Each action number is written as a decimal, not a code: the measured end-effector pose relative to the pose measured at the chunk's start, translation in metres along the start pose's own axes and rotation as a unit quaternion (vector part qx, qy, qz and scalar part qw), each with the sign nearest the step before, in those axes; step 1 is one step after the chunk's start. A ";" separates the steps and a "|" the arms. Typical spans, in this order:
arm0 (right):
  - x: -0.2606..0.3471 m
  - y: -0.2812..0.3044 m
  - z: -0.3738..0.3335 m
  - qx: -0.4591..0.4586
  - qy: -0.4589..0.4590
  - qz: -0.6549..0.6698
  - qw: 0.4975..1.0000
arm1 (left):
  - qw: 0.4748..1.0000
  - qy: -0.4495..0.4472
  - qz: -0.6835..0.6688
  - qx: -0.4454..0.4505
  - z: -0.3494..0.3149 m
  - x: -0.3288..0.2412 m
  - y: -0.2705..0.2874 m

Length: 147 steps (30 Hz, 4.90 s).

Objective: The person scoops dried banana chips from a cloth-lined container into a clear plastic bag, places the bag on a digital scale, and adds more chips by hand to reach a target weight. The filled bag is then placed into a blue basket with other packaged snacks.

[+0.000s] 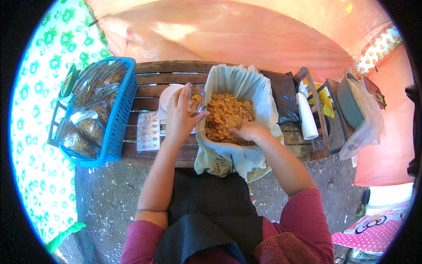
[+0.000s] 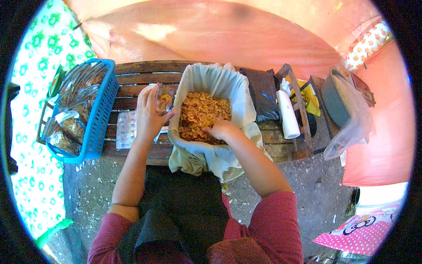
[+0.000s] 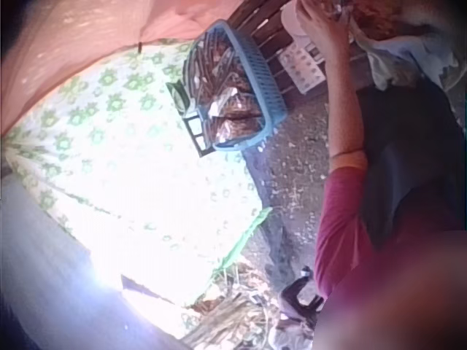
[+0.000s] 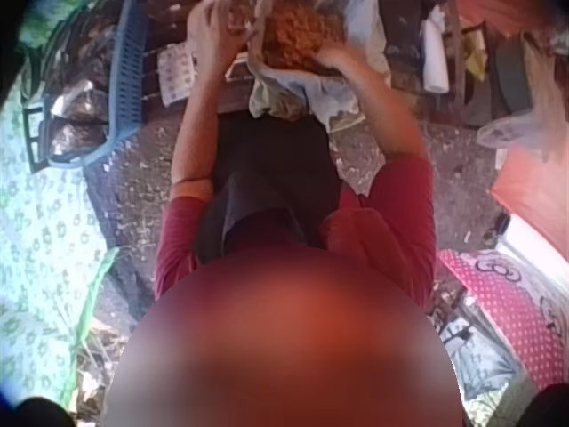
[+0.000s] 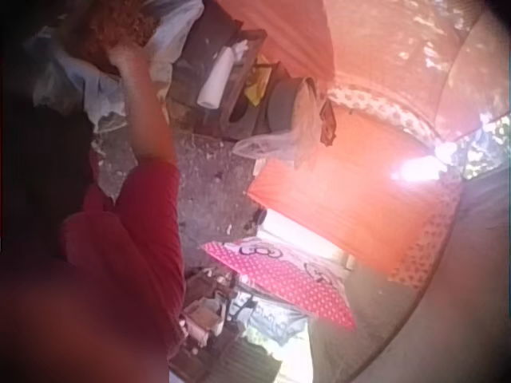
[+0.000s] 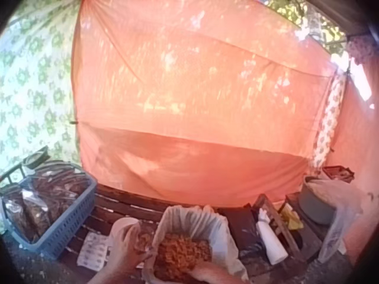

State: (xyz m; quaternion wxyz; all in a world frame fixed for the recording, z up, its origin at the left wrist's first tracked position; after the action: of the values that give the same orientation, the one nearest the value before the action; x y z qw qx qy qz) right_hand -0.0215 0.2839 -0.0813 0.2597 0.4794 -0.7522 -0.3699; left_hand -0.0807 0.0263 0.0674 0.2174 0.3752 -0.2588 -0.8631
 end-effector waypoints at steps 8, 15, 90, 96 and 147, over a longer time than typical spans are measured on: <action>0.003 0.001 0.000 0.022 0.008 0.031 0.999 | 1.000 -0.004 -0.020 -0.003 -0.004 0.001 0.006; 0.001 -0.012 -0.002 0.030 0.034 0.135 0.990 | 1.000 0.012 -0.017 -0.004 -0.007 0.007 0.005; -0.005 0.057 -0.005 -0.053 0.205 0.615 0.760 | 0.997 0.018 -0.047 0.063 -0.014 -0.004 -0.022; -0.006 0.043 0.002 0.077 0.191 0.748 0.631 | 0.997 0.006 -0.044 0.059 -0.014 -0.007 -0.018; 0.058 0.071 -0.023 0.127 0.243 0.740 0.614 | 0.998 0.016 -0.048 0.033 -0.014 -0.004 -0.013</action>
State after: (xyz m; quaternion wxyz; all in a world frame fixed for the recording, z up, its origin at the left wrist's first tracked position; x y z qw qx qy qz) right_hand -0.0654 0.2432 -0.0087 0.5550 -0.1395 -0.8006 0.1773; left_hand -0.0698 0.0342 0.0532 0.1675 0.4081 -0.2648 -0.8575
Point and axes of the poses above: each hand's wrist, its own z-axis towards the middle knuckle, its own y-axis out of the back of the hand, x = y × z, the point moved 9 cm from there along z, towards the middle knuckle, and after that the axes turned 1 degree about x, right-handed, at the moved point
